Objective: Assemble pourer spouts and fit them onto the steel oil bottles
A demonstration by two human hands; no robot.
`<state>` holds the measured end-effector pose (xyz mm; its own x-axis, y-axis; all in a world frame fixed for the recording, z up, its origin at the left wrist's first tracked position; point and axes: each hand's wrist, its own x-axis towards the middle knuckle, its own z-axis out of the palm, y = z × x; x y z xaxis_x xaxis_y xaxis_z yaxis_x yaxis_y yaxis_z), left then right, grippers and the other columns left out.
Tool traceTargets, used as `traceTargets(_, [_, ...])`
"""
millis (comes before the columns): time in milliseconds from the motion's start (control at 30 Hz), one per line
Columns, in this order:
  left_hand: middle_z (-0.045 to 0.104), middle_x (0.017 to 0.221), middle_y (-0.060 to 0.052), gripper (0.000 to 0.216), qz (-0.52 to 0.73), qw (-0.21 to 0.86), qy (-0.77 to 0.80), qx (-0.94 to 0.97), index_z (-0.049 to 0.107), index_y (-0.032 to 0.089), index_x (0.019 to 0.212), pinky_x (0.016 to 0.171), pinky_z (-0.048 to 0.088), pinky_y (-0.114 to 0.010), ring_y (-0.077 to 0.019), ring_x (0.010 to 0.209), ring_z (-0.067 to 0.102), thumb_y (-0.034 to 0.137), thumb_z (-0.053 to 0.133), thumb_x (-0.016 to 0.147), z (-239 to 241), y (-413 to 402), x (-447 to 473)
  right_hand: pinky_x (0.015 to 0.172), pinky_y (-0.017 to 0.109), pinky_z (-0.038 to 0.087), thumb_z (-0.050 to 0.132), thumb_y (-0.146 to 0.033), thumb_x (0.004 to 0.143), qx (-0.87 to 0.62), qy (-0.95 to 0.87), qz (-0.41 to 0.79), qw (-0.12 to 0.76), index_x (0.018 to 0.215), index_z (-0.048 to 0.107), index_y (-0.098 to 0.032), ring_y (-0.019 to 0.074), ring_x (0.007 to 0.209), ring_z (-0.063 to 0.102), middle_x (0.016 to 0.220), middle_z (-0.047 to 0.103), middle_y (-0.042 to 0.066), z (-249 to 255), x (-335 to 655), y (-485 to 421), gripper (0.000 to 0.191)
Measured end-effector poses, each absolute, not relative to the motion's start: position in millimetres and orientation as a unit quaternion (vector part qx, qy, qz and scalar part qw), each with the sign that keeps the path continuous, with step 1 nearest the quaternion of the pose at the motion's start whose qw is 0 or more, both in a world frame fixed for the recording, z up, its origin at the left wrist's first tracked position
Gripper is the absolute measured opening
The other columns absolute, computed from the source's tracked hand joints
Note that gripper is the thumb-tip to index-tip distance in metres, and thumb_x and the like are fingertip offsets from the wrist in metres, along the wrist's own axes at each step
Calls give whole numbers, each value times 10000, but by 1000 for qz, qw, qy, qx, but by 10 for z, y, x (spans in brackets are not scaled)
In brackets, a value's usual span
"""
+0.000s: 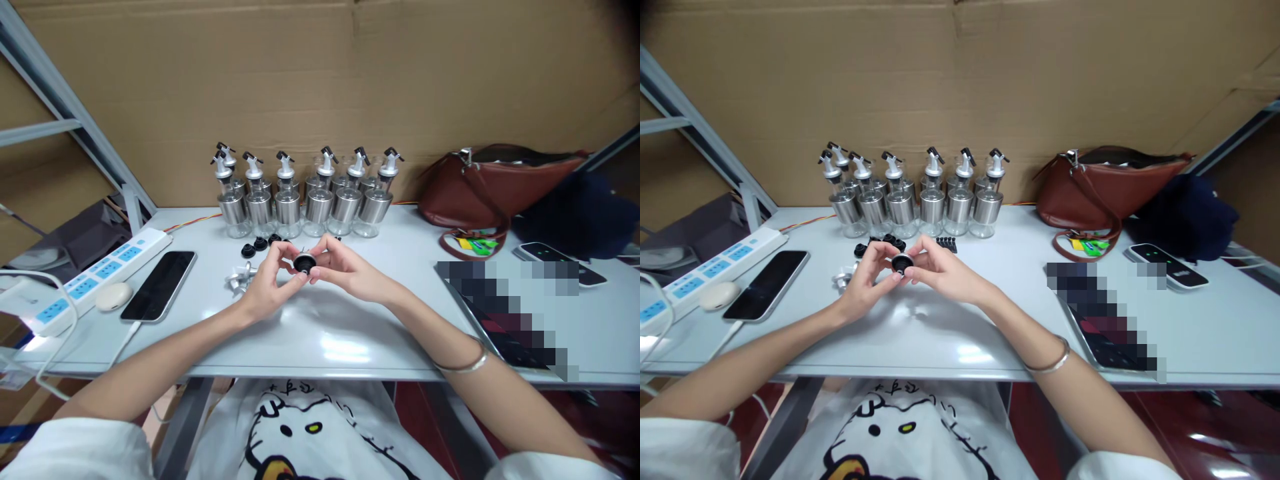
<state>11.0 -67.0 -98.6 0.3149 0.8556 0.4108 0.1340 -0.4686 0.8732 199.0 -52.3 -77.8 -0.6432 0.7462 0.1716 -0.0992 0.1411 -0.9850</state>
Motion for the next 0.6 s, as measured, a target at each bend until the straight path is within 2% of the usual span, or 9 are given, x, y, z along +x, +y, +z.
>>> traceTargets(267, [530,1026,-41,252,453,363,354,733,537,207,1046,852,442,-313,-175,968,532,304,629,832,-1010,-641,112,847,337,452,626,-356,850,-226,-694,598,332,942,382,-217,154,944,629,967,629,38,-792,2016,-479,296])
traceTargets(500, [487,1136,-50,268,422,365,359,748,553,268,1129,850,491,-315,-197,1067,515,342,587,874,-1060,-653,87,745,297,471,635,-259,801,-274,-736,525,329,852,390,-215,135,805,612,858,608,-2,-790,2054,-446,254])
traceTargets(600, [493,1160,-51,243,421,343,340,768,549,269,1131,874,492,-314,-188,1094,511,311,567,892,-1060,-657,95,739,312,482,680,-265,745,-300,-746,493,332,814,445,-202,146,778,617,827,622,3,-760,2081,-425,253])
